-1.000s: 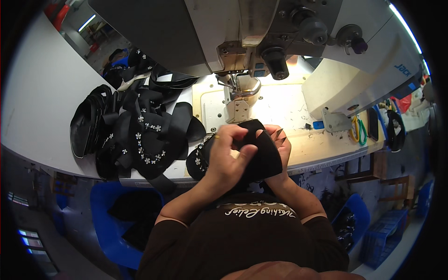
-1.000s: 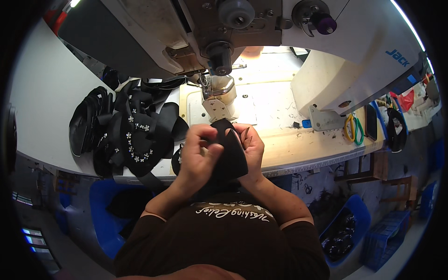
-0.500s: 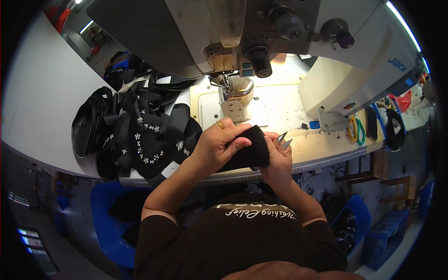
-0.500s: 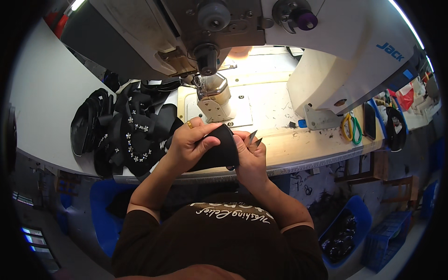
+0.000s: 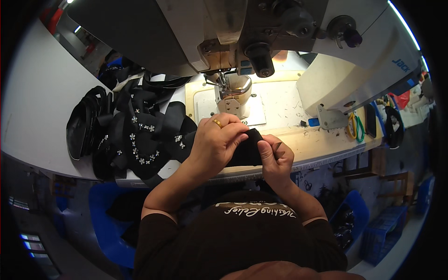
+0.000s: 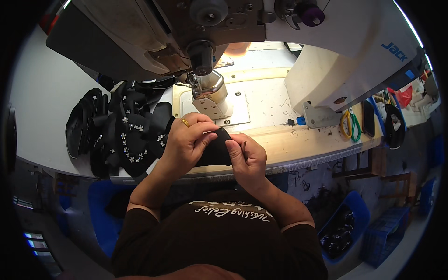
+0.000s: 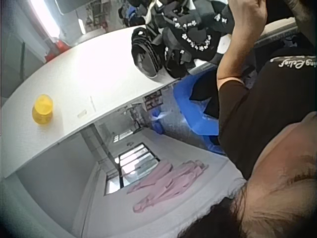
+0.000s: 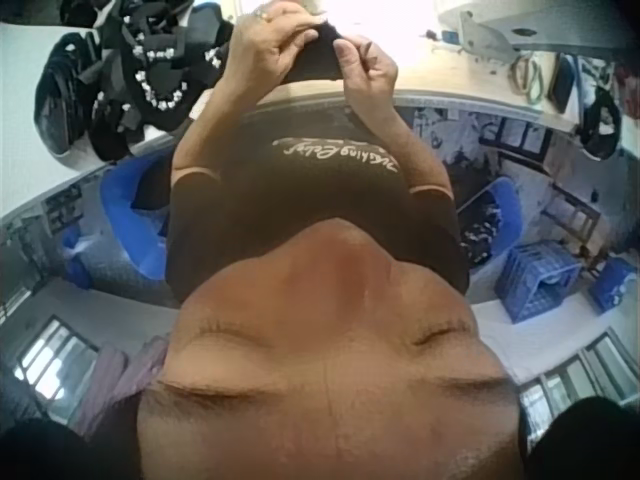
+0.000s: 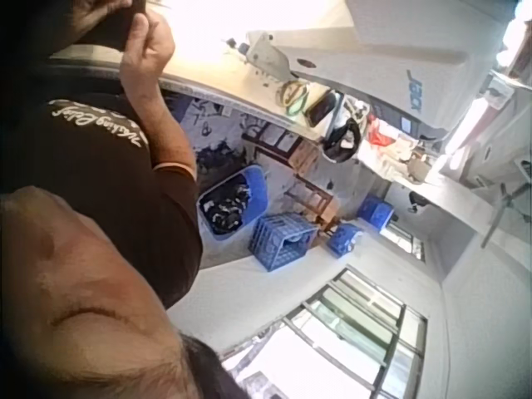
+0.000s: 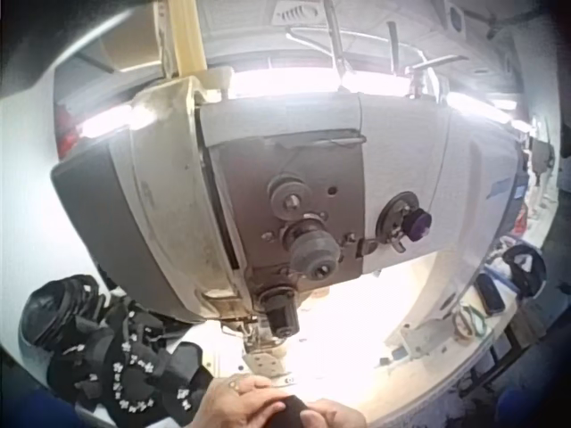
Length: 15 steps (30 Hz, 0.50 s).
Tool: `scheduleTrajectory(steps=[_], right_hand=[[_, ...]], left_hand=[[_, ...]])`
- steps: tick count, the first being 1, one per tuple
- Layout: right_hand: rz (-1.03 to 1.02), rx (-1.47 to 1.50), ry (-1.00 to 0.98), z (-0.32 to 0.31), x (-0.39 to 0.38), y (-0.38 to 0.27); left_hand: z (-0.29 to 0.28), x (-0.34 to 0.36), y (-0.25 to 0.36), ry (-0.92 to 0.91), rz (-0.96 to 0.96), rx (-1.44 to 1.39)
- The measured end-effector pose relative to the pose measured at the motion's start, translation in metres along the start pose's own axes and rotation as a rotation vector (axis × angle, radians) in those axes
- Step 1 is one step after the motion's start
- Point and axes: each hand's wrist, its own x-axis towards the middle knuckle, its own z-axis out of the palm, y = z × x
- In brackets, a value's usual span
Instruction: The person stitches fabric shoe upper components using a sewing machine, trims excess material and threads with scissors, and places the finished pieces into a blue plastic bin.
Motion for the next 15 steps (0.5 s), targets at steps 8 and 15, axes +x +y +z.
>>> scheduleTrajectory(steps=[8,15], right_hand=[[-0.149,-0.094,0.085,0.006,0.006,0.008],[-0.191,-0.043,0.060,0.009,0.013,0.011]], left_hand=[[0.008,-0.001,0.008,0.026,-0.228,-0.408],[0.008,0.006,-0.016,-0.031,-0.233,-0.575]])
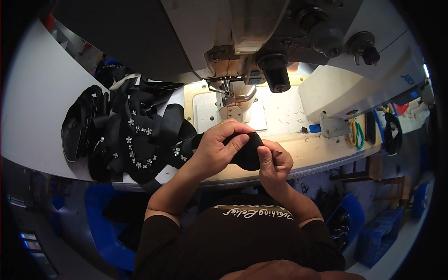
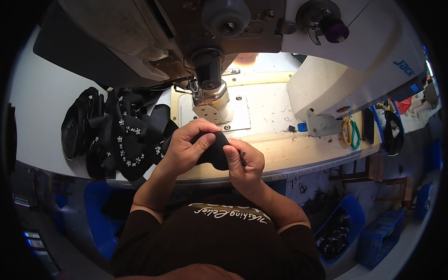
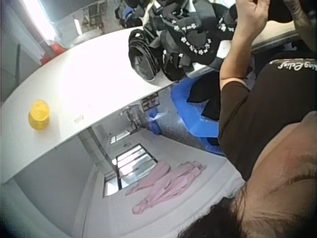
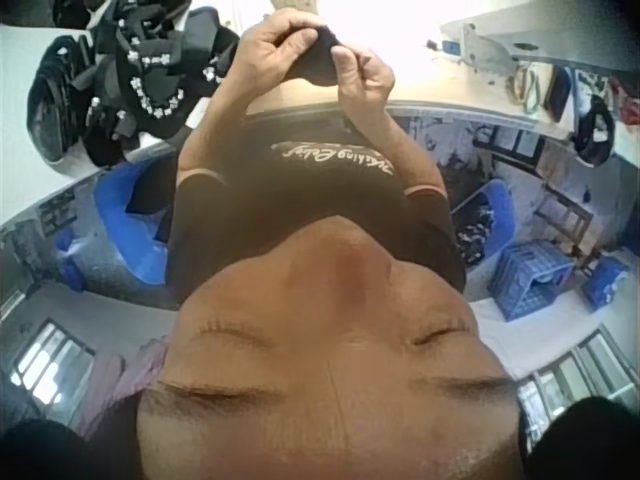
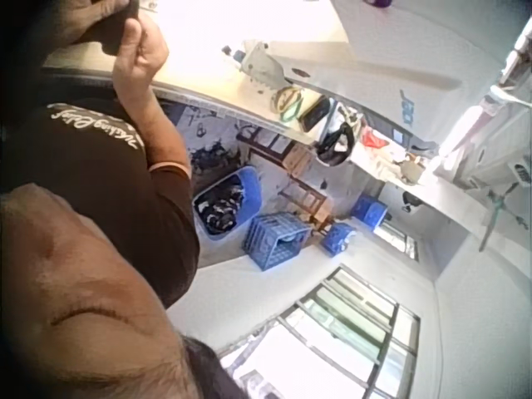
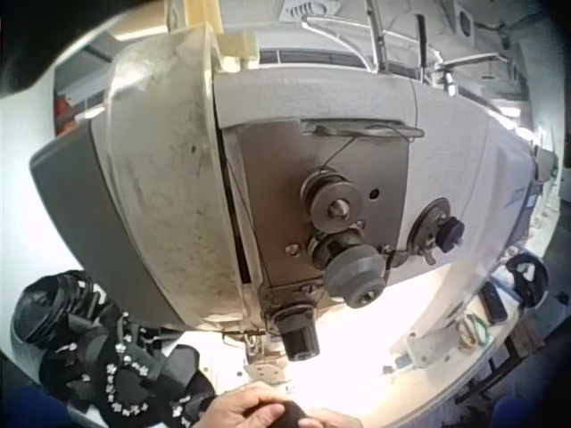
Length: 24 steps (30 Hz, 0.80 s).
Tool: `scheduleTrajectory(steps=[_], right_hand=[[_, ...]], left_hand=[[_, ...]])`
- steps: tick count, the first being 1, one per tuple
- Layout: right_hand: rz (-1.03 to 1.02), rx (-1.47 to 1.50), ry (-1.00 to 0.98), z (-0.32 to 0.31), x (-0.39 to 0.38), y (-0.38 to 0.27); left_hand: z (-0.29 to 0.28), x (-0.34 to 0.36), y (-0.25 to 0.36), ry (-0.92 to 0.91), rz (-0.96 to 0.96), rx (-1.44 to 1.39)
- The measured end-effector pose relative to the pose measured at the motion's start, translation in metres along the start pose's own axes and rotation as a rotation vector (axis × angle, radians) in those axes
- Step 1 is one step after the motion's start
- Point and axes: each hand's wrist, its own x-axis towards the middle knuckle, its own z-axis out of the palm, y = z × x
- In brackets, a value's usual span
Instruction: The person stitches fabric shoe upper components using a sewing machine, trims excess material and threads with scissors, and places the finished pieces into a blue plastic bin.
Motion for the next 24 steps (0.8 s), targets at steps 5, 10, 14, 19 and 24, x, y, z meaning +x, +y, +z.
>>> scheduleTrajectory(steps=[5,10,14,19,24], right_hand=[[0.041,0.114,0.047,0.013,0.015,0.003],[0.068,0.061,0.009,0.025,0.035,0.013],[0.367,0.278,-0.126,0.028,0.052,0.008],[0.671,0.520,-0.234,0.028,0.071,-0.001],[0.534,0.488,-0.184,0.037,0.071,0.005]], left_hand=[[-0.013,0.009,-0.001,0.011,0.019,-0.109],[-0.036,0.021,0.007,0.059,0.039,0.024],[-0.056,0.037,0.006,0.043,-0.140,0.011],[-0.075,0.057,-0.004,0.038,-0.147,-0.176],[-0.084,0.067,-0.009,-0.021,-0.057,-0.014]])
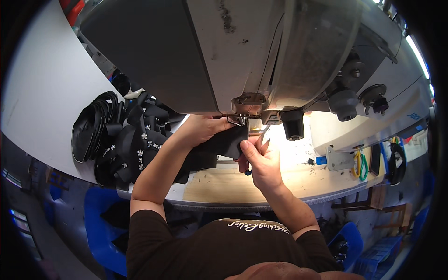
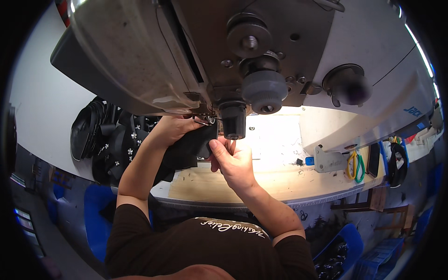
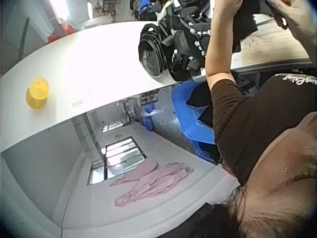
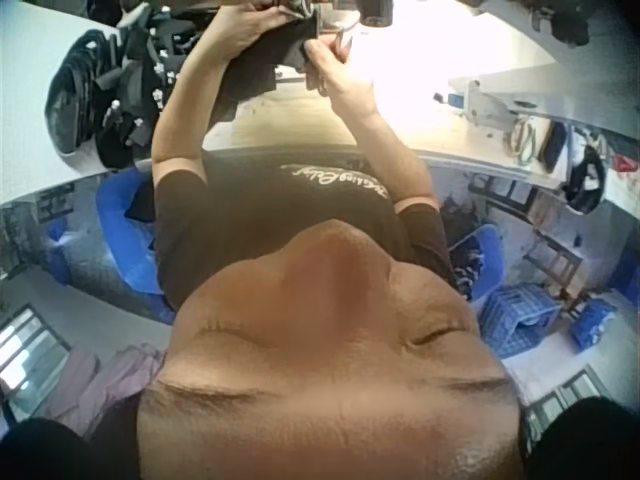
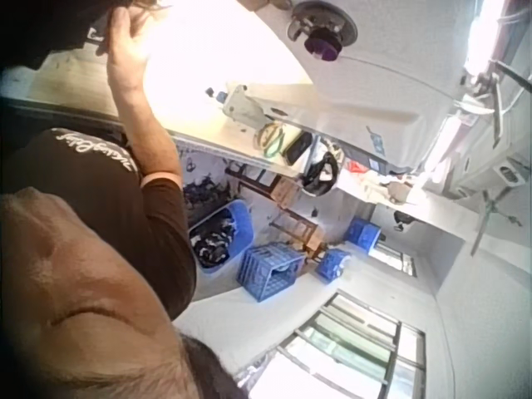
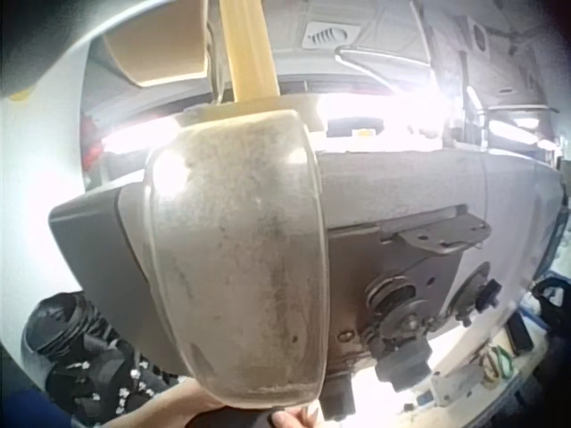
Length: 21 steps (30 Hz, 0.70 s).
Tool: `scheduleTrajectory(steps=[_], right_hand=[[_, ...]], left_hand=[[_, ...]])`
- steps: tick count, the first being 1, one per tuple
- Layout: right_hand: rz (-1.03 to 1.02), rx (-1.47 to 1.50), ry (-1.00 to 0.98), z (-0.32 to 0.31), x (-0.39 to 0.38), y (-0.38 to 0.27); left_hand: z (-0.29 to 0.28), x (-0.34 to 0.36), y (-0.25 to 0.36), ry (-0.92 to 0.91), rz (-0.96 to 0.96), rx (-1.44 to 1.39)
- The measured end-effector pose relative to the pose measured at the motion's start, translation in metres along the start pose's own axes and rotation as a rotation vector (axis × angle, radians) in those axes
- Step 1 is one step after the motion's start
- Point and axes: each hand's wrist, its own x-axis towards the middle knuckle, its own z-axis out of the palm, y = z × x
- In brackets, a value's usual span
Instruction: The person stitches fabric shoe upper components using a sewing machine, trims excess material and threads with scissors, and places the finished pieces into a blue plastic bin.
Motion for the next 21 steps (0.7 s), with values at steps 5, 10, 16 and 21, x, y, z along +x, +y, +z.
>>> scheduleTrajectory(steps=[5,10,16,21], right_hand=[[-0.048,-0.023,0.036,0.002,0.001,0.008],[-0.088,-0.029,0.078,0.006,0.000,0.016],[-0.054,-0.131,0.115,0.006,-0.002,0.013],[-0.014,-0.223,0.076,0.004,0.000,0.014]], left_hand=[[-0.012,0.005,-0.004,-0.099,0.133,0.345],[-0.002,0.009,0.015,-0.123,0.089,0.055],[-0.004,0.010,0.005,-0.128,0.053,-0.093],[-0.012,0.007,-0.017,-0.087,0.192,0.071]])
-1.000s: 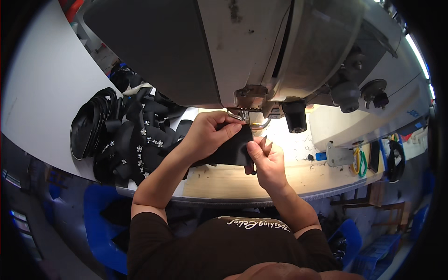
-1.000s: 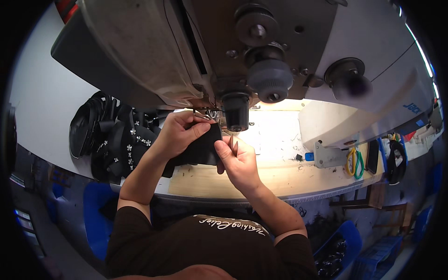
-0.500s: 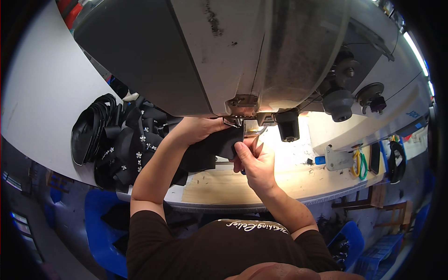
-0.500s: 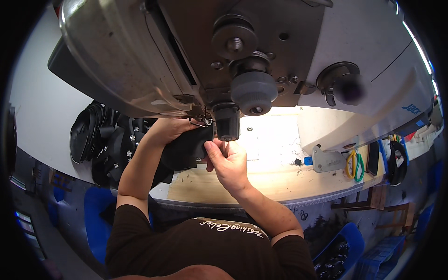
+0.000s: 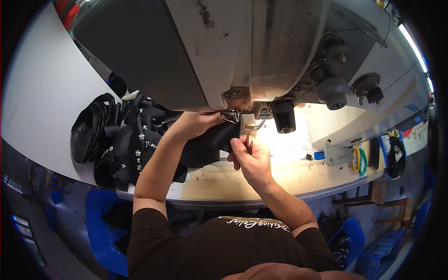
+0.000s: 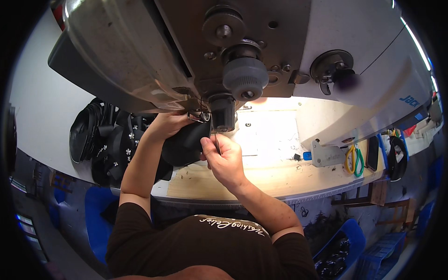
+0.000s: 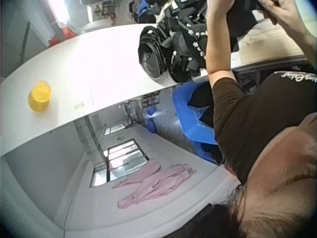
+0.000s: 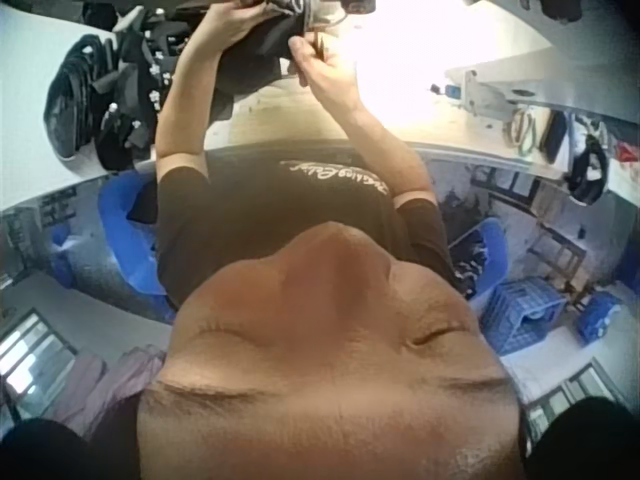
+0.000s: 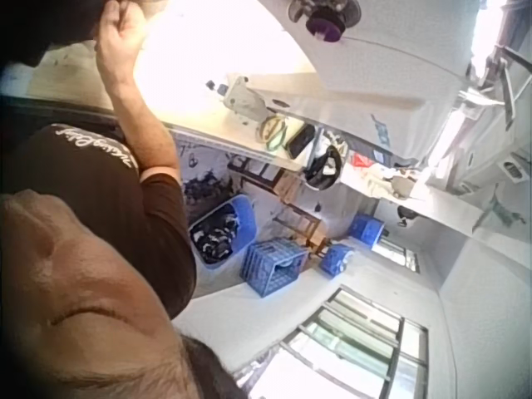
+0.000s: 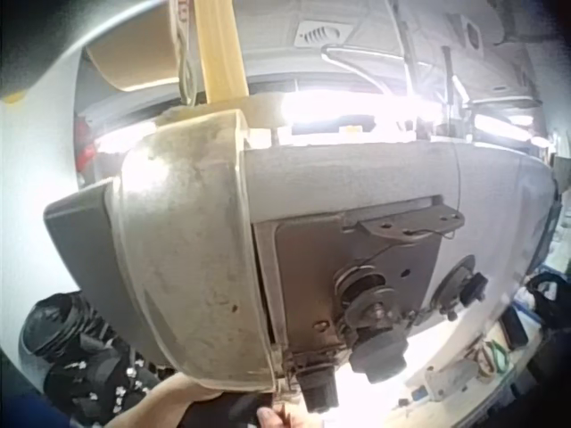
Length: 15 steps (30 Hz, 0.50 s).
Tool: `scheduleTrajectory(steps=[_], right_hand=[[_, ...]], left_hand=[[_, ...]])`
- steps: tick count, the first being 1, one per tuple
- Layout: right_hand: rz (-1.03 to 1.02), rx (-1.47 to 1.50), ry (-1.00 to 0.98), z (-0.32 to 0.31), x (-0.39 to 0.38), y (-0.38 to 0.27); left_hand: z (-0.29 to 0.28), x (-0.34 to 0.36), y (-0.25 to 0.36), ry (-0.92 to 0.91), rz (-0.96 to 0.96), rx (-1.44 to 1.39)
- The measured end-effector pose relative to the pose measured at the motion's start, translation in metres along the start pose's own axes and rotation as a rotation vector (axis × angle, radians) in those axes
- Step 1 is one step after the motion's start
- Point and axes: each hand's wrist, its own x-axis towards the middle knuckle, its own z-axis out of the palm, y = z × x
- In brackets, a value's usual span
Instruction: The person stitches fabric shoe upper components using a sewing machine, trims excess material and threads with scissors, and places the finished pieces into a blue plastic bin.
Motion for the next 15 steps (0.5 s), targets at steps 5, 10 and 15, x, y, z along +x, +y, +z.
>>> scheduleTrajectory(steps=[5,10,15], right_hand=[[-0.050,-0.054,0.033,0.000,0.003,0.001],[-0.032,0.010,-0.008,0.001,-0.001,0.000],[-0.049,0.076,0.034,0.002,0.001,-0.005]], left_hand=[[0.003,-0.013,0.030,0.207,-0.043,0.360],[0.020,-0.034,0.041,0.065,0.343,0.798],[0.027,-0.032,0.024,0.171,0.545,0.831]])
